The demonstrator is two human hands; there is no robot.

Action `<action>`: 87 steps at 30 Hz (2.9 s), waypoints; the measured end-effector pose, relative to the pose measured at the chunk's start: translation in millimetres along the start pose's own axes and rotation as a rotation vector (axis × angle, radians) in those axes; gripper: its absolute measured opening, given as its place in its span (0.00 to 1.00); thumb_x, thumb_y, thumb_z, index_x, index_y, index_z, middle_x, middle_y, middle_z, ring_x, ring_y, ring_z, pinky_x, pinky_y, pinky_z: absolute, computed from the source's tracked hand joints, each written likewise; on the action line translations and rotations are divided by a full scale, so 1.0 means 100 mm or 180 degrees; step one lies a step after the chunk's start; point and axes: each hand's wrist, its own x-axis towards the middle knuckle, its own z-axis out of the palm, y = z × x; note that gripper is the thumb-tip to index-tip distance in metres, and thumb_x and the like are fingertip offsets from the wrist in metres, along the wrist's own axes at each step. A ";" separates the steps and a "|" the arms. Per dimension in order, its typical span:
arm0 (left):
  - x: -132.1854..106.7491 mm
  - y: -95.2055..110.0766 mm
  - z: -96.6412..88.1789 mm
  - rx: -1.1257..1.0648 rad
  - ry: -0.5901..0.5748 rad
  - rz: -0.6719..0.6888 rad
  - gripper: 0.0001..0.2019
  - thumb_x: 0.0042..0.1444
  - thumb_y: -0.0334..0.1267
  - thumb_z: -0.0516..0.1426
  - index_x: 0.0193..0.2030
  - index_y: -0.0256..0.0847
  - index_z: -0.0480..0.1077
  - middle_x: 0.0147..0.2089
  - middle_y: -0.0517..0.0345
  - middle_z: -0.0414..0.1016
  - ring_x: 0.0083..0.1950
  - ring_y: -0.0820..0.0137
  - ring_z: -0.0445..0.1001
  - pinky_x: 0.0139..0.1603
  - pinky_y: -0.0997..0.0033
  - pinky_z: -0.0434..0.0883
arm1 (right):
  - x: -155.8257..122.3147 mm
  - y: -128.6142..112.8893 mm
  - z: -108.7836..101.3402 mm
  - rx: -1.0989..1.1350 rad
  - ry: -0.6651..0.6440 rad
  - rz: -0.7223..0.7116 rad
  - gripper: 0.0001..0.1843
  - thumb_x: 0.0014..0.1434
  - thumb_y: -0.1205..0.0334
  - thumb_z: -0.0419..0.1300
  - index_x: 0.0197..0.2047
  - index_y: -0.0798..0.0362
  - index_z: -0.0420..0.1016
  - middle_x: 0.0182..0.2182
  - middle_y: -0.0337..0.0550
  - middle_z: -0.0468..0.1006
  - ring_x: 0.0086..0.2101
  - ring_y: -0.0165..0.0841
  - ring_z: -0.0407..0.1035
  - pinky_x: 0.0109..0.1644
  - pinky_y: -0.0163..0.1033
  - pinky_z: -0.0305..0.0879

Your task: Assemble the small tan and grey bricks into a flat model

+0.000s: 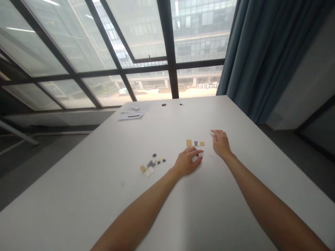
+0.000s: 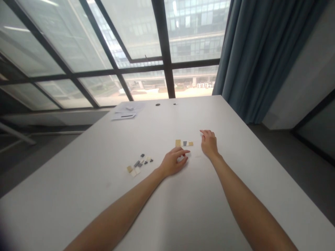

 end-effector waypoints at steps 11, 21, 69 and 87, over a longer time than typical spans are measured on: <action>-0.03 0.00 0.00 0.0442 -0.0841 0.0047 0.14 0.64 0.44 0.54 0.52 0.49 0.75 0.42 0.56 0.74 0.48 0.67 0.73 0.49 0.71 0.69 | -0.05 0.04 0.03 -0.0779 -0.0469 0.0216 0.16 0.62 0.62 0.53 0.45 0.52 0.81 0.47 0.50 0.76 0.48 0.45 0.64 0.49 0.49 0.61; -0.04 0.04 -0.03 0.0472 -0.0946 0.0039 0.15 0.64 0.46 0.54 0.54 0.49 0.75 0.41 0.56 0.74 0.47 0.67 0.74 0.49 0.70 0.69 | -0.06 0.10 0.05 -0.0874 -0.0432 0.0146 0.16 0.61 0.59 0.53 0.44 0.52 0.81 0.47 0.51 0.76 0.47 0.46 0.65 0.47 0.49 0.61; -1.78 -0.74 -1.51 0.0925 0.0438 -0.2144 0.23 0.49 0.54 0.64 0.48 0.42 0.78 0.42 0.54 0.76 0.37 0.68 0.72 0.40 0.69 0.68 | -0.08 0.18 0.09 -0.0609 -0.0405 0.0259 0.17 0.60 0.58 0.53 0.42 0.54 0.82 0.47 0.51 0.77 0.45 0.45 0.65 0.47 0.48 0.61; -1.53 -0.65 -1.48 0.1126 0.0862 -0.2032 0.12 0.51 0.45 0.61 0.39 0.41 0.78 0.37 0.57 0.75 0.31 0.72 0.67 0.34 0.72 0.65 | -0.05 0.20 0.08 0.0007 0.0055 0.0249 0.16 0.56 0.61 0.53 0.38 0.57 0.82 0.40 0.54 0.80 0.40 0.43 0.69 0.49 0.48 0.65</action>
